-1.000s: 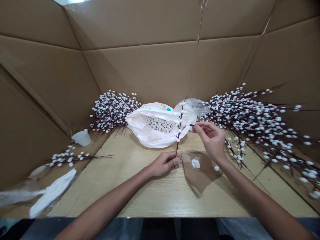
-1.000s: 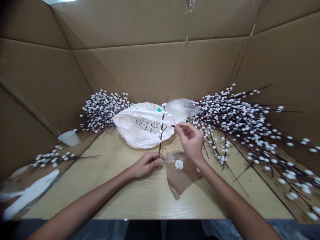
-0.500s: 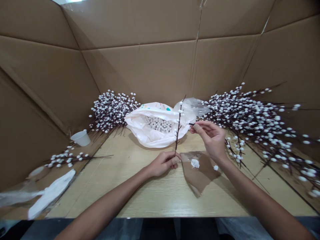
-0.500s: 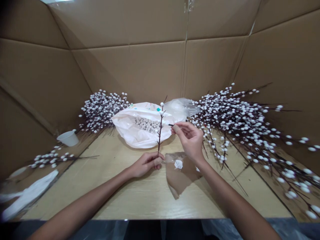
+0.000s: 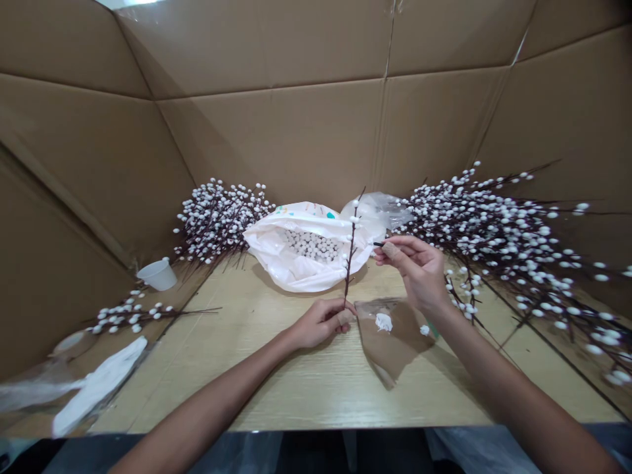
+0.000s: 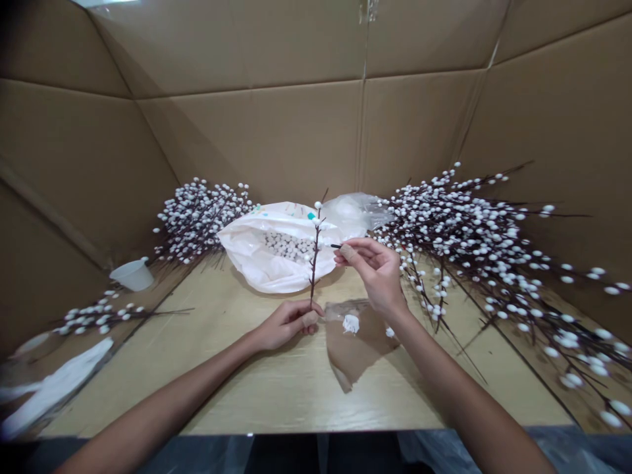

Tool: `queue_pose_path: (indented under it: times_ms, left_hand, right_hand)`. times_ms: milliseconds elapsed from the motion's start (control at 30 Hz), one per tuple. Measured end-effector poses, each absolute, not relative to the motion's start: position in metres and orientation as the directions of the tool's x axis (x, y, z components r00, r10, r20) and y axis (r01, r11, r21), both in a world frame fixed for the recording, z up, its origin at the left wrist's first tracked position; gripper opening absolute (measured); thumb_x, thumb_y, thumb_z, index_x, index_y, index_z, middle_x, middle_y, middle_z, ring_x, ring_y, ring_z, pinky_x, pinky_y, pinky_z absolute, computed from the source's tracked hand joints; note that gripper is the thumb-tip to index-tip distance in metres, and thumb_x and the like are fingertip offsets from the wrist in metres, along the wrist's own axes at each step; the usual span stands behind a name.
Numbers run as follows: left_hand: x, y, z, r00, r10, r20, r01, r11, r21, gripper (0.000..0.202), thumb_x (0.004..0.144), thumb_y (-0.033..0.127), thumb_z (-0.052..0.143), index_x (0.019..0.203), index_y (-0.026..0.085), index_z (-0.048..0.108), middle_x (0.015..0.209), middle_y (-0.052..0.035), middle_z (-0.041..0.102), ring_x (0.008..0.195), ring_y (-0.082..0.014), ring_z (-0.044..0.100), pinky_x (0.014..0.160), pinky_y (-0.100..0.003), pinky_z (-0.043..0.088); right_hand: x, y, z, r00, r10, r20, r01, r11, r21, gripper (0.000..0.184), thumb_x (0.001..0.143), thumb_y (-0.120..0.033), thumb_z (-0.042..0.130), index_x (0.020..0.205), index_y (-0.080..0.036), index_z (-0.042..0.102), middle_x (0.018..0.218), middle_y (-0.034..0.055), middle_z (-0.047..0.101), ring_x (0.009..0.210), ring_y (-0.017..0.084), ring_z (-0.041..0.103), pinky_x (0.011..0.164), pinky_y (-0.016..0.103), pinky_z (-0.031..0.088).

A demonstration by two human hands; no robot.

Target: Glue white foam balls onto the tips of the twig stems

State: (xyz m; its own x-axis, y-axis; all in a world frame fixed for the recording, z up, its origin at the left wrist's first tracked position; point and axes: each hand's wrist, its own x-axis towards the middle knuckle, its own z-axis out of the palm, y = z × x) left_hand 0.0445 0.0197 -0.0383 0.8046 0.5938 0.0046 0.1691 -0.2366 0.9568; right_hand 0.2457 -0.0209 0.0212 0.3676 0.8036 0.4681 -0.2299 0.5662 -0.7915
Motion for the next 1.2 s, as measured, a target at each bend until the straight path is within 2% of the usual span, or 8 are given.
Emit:
queue_pose_path:
  times_ms: [233, 533, 1200]
  left_hand:
    - [0.046, 0.019, -0.039, 0.801, 0.599, 0.013, 0.175, -0.255, 0.951, 0.047, 0.084, 0.056, 0.054, 0.096, 0.011, 0.063, 0.070, -0.0026, 0.057, 0.065, -0.0130, 0.054, 0.064, -0.025, 0.042]
    - [0.045, 0.021, -0.042, 0.809, 0.587, 0.027, 0.195, -0.312, 0.930, 0.040, 0.089, 0.048, 0.052, 0.097, 0.011, 0.064, 0.073, -0.0033, 0.058, 0.066, -0.0135, 0.054, 0.065, -0.025, 0.042]
    - [0.043, 0.023, -0.042, 0.828, 0.560, 0.026, 0.186, -0.319, 0.929, 0.040, 0.089, 0.048, 0.051, 0.099, 0.012, 0.063, 0.074, -0.0029, 0.058, 0.068, -0.0135, 0.054, 0.065, -0.024, 0.043]
  right_hand:
    - [0.267, -0.020, 0.035, 0.526, 0.699, 0.484, -0.242, 0.669, -0.703, 0.015, 0.066, -0.024, 0.080, 0.077, -0.019, 0.070, 0.070, 0.0000, 0.072, 0.065, 0.012, 0.068, 0.065, 0.024, 0.058]
    - [0.271, -0.023, 0.040, 0.585, 0.581, 0.566, -0.051, 0.723, -0.689, 0.017, 0.071, -0.028, 0.076, 0.084, -0.020, 0.068, 0.074, 0.0002, 0.070, 0.072, 0.015, 0.069, 0.071, 0.031, 0.059]
    - [0.266, -0.027, 0.039, 0.552, 0.569, 0.610, -0.010, 0.736, -0.677, 0.014, 0.074, -0.026, 0.075, 0.083, -0.019, 0.068, 0.074, 0.0008, 0.071, 0.071, 0.016, 0.071, 0.073, 0.032, 0.062]
